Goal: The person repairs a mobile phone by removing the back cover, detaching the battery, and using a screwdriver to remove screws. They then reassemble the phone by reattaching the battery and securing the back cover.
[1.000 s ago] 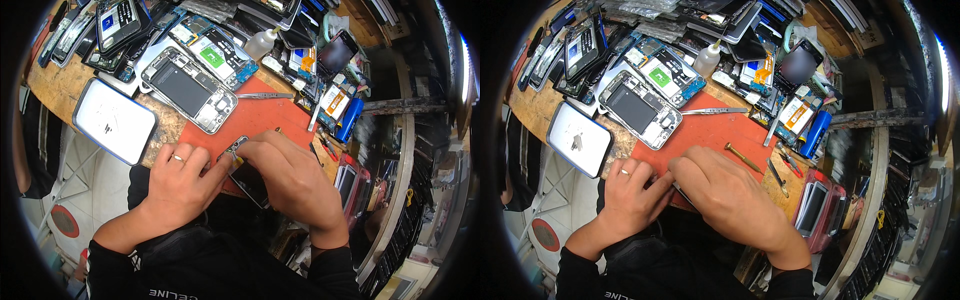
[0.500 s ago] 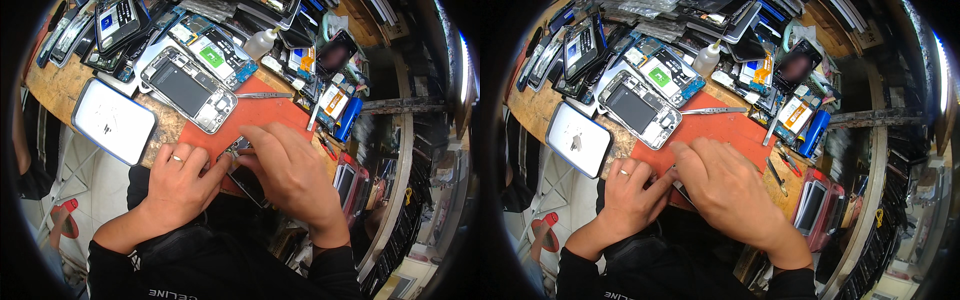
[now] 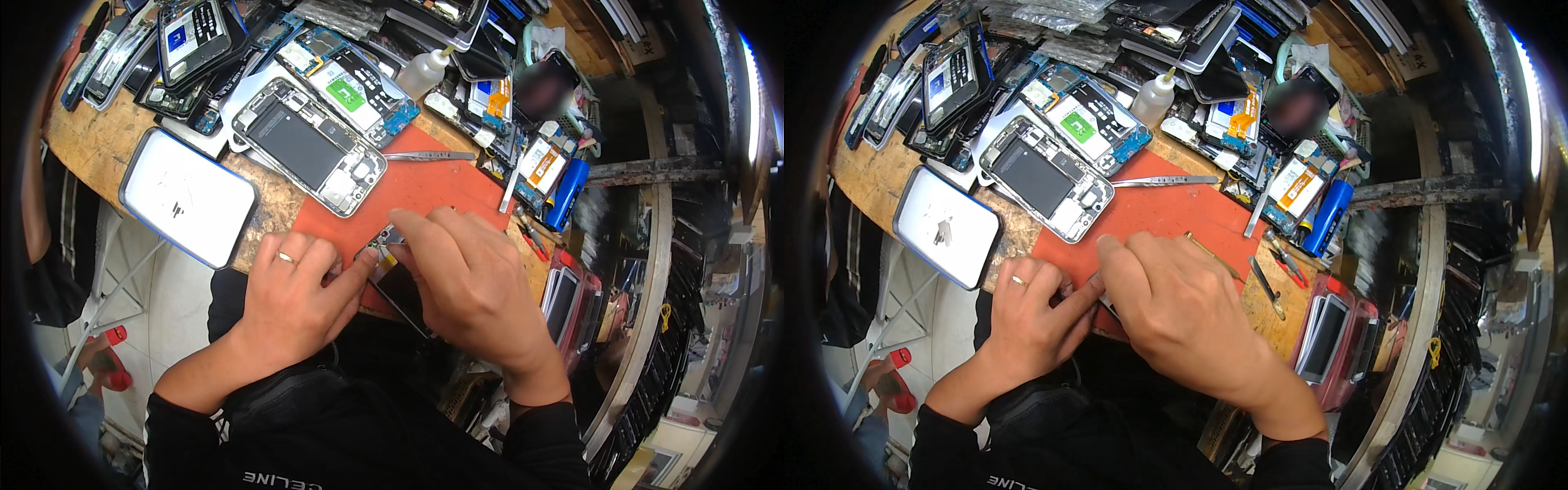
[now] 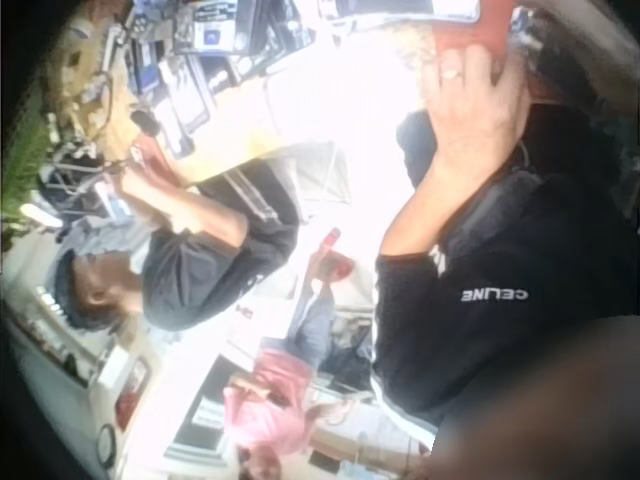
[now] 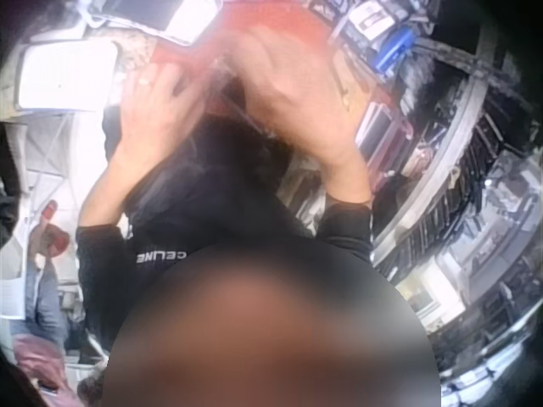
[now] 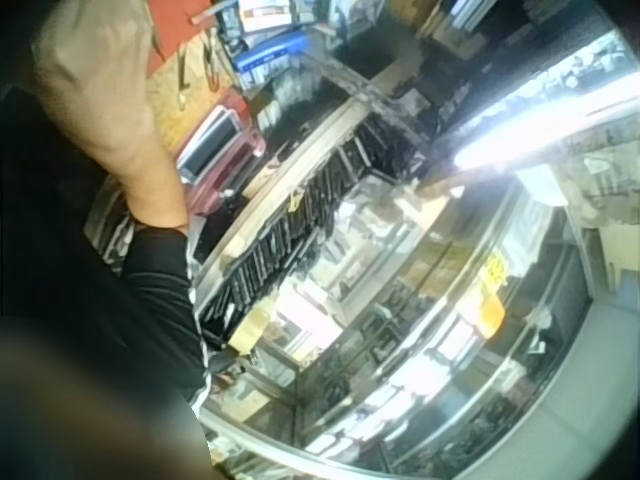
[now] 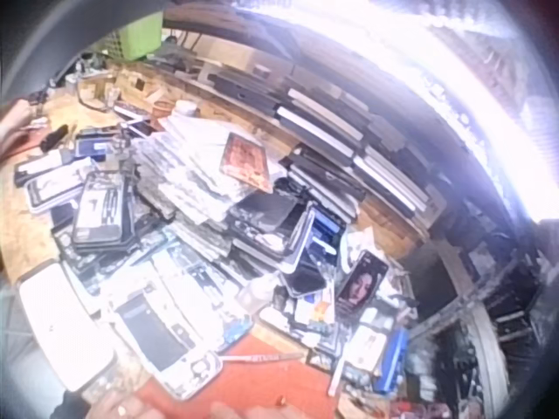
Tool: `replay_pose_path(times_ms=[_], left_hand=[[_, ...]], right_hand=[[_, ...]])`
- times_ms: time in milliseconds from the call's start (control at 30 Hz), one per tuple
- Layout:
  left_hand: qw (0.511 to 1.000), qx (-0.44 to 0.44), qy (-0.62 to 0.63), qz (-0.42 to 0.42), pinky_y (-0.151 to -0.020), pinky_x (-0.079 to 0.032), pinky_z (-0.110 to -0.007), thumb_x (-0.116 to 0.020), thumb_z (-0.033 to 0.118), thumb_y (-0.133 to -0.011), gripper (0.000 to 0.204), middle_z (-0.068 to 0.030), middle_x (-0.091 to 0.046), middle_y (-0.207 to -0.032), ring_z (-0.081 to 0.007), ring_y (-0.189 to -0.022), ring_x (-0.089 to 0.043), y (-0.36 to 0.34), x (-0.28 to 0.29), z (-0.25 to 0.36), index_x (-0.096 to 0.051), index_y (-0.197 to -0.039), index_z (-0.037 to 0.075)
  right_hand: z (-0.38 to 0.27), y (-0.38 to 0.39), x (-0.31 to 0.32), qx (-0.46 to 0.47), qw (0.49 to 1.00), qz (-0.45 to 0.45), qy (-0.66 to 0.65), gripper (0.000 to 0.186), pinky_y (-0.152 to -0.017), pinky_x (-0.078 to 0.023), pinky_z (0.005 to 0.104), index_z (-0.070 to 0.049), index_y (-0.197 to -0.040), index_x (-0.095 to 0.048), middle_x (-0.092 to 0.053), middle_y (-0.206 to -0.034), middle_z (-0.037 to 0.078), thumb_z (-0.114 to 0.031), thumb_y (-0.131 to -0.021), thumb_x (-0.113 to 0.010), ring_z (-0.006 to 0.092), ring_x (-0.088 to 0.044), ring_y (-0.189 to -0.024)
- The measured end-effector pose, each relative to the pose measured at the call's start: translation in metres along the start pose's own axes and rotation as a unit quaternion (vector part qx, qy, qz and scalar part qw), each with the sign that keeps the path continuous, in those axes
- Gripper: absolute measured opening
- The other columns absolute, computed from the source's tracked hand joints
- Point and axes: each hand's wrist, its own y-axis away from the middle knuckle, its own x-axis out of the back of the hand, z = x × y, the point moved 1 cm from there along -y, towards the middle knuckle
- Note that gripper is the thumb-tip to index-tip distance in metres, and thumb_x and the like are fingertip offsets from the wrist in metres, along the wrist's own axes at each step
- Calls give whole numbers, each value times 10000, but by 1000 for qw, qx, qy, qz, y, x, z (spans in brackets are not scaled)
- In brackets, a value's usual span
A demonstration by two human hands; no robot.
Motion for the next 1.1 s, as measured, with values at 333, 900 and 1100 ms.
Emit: replay_pose_path(times_ms=[333,900,1100], left_hand=[[996,20,75,49,-865,-464,-441,-846,75,-843,335,-72,-669,-1044,-280,-975,-646,4,3,-2,-790,-1170,37],[840,212,497,52,-870,-559,-281,-773,-12,-1027,349,-76,-687,-1154,-137,-1026,-683,-22,8,24,-679,-1362,-39],[852,154,489,107,-890,-567,-293,-774,-29,-1024,193,-72,-753,-1119,-129,-1013,-712,-32,10,30,-749,-1215,-29]], right_hand=[[-6,73,4,-155,986,48,49,715,-731,-618,425,118,-1594,-499,-689,-1155,206,-53,-961,-781,365,-759,-938],[-23,105,-37,-160,961,211,84,802,-690,-612,383,15,-1368,-690,-620,-1142,150,-257,-698,-1036,283,-710,-889],[-7,92,-66,-123,924,340,122,772,-680,-613,382,8,-1338,-678,-613,-1147,168,-249,-714,-1051,296,-709,-915]])
